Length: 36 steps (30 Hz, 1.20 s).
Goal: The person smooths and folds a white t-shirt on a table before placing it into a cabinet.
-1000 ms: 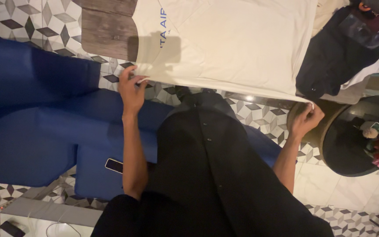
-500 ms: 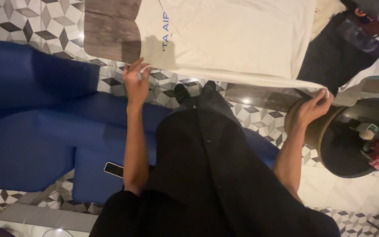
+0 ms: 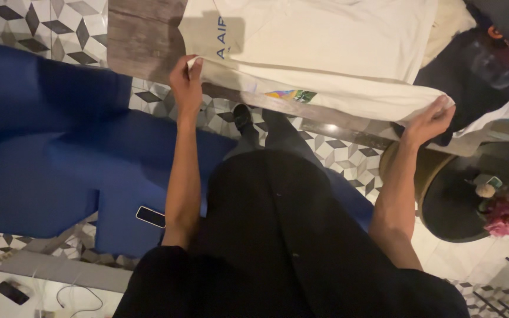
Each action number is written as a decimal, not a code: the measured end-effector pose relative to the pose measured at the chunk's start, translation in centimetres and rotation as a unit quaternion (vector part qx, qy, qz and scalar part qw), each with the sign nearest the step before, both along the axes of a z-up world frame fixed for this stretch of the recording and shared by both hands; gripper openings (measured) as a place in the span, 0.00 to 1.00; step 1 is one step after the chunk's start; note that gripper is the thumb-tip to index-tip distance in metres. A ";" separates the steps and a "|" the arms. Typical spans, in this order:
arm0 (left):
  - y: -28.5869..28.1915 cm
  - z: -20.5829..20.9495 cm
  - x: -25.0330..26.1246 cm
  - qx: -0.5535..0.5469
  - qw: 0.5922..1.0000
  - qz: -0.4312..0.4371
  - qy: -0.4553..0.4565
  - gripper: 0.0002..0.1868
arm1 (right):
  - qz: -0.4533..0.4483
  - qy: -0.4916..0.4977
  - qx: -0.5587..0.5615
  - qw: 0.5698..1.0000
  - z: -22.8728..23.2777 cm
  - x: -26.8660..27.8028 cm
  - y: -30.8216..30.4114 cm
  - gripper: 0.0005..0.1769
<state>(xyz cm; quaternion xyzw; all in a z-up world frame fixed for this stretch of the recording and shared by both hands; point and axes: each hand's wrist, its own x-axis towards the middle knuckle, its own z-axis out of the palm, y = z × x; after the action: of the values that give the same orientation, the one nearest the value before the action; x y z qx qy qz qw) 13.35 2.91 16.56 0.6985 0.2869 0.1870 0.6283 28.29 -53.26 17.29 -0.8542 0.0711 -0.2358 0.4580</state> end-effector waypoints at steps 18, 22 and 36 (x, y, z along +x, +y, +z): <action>1.0 -6.9 7.1 0.074 0.992 0.079 0.061 0.08 | -0.064 0.183 -0.182 0.964 -6.8 9.4 0.7 0.25; 0.9 -6.8 7.4 0.135 0.986 0.070 0.064 0.07 | -0.047 0.131 -0.272 0.952 -7.4 10.2 1.2 0.28; -6.5 -5.8 7.2 0.443 0.842 -0.038 0.304 0.44 | 0.119 0.063 -0.325 0.936 -5.2 6.3 9.1 0.34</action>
<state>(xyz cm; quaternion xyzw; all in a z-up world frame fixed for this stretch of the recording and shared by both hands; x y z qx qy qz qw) 20.54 -3.59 10.76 0.9348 0.3231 0.0481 0.1395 34.57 -44.21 12.13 -0.9717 -0.0833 -0.1358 0.1743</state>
